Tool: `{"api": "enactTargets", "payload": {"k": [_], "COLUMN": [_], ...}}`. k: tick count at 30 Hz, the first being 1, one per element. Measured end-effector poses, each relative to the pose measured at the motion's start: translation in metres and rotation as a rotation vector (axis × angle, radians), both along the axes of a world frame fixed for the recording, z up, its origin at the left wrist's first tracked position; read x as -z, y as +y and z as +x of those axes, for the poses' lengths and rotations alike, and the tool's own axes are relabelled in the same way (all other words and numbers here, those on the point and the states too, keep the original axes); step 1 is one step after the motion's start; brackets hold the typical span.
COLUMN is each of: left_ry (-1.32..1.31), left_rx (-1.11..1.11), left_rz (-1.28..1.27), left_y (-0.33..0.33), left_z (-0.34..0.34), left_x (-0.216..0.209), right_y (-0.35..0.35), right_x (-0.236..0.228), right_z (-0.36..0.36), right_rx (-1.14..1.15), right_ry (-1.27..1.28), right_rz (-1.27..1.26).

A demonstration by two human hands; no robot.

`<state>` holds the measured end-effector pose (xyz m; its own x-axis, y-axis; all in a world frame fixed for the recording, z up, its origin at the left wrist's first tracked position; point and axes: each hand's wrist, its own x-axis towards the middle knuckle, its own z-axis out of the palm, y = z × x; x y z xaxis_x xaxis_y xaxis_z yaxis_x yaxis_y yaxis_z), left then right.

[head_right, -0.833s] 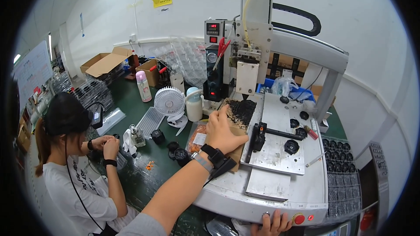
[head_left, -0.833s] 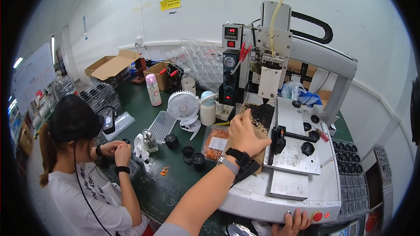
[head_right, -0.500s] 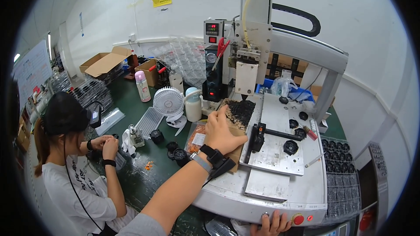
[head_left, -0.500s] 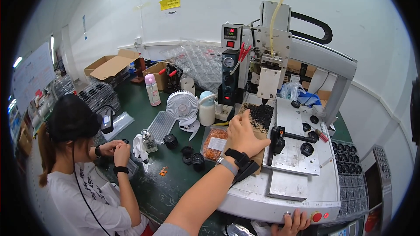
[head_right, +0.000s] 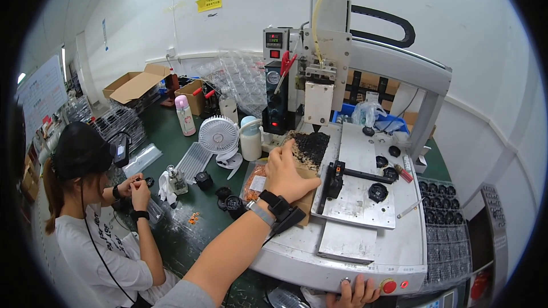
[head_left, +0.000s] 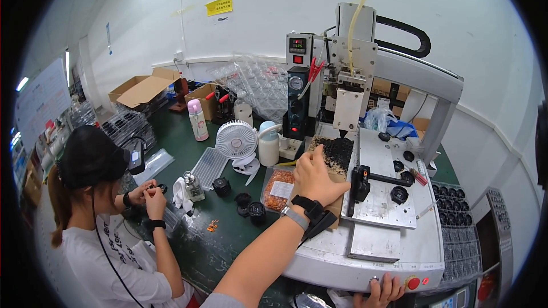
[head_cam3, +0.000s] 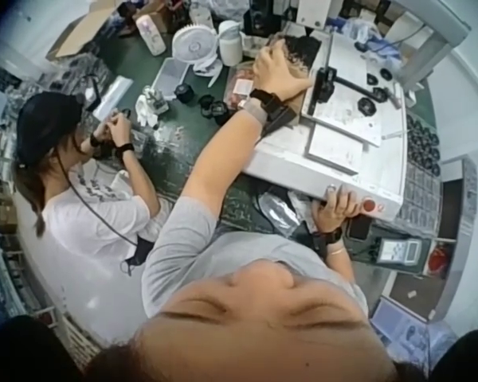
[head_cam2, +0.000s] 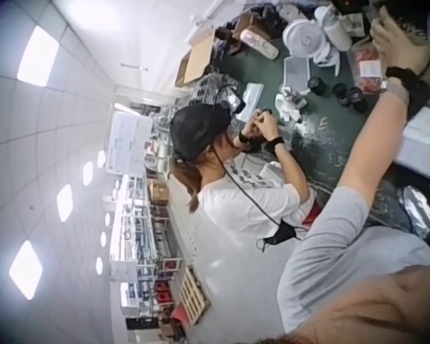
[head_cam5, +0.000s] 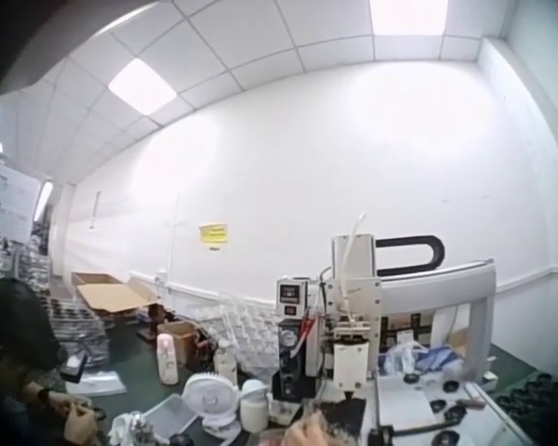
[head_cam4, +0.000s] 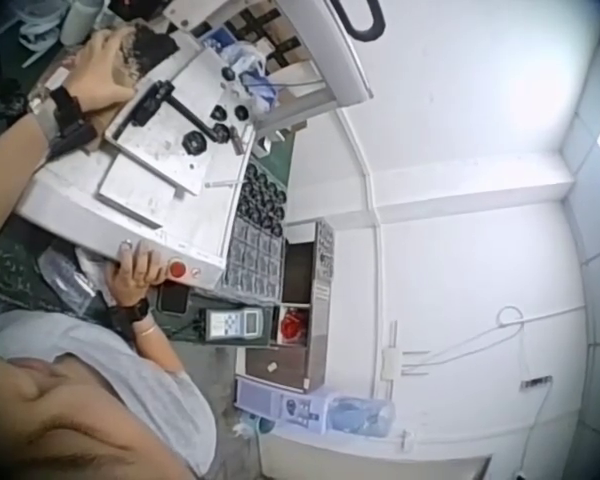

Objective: The person operates a machine using a handheld controller, places a watch case onto the platform, and removes it after the machine applies a component. They then manually attach a strap to the watch case before placing the assembly into a tray.

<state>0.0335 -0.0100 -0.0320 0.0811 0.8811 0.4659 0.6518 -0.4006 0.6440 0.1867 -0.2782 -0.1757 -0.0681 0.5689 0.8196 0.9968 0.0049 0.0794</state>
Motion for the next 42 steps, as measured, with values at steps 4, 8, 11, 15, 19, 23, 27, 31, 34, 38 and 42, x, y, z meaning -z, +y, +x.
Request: {"api": "enactTargets", "payload": {"k": [4,8,11,15,19,23,27,31,34,38,42], "left_ry": [-0.009,-0.015,-0.014,-0.028,-0.03,-0.034,-0.042,-0.035,-0.034,-0.032,-0.029], "left_rx": [0.004,0.012,0.008,0.012,0.015,0.01,0.013,0.009,0.009,0.003,-0.008], "left_rz": [-0.013,-0.016,-0.011,0.004,0.011,0.009,0.011,0.022,0.032,0.031,0.039], "left_y": [0.0008,0.0016,0.0017,0.0022,0.0028,0.0036,0.0039,0.0047,0.0045,0.0038,0.0042], "left_z": [0.0002,-0.0001,0.0,0.0009,0.0009,0.0006,0.0006,0.001,0.0009,0.0008,0.0013], "left_x": [0.0008,0.0009,0.0011,0.0025,0.0019,0.0021,0.0028,0.0051,0.0052,0.0051,0.0052], "right_y": [-0.0003,0.0002,-0.0006,-0.0005,0.001,0.0006,0.0011,0.0,-0.0006,-0.0006,-0.0011], "right_x": [0.0003,0.0018,0.0014,-0.0001,-0.0034,-0.0013,-0.0012,-0.0006,0.0004,-0.0005,-0.0005], "right_z": [-0.0002,-0.0004,-0.0009,-0.0007,-0.0018,-0.0019,-0.0011,-0.0009,-0.0006,-0.0003,0.0005], "right_rx": [0.001,0.002,0.005,-0.005,-0.007,-0.002,-0.01,-0.01,-0.005,-0.005,-0.012], "right_ry": [0.004,0.009,0.01,0.012,0.019,0.019,0.011,0.022,0.016,0.009,0.015], "right_rz": [0.003,0.008,0.005,0.018,0.014,0.009,0.023,0.008,0.007,0.015,0.001]}}
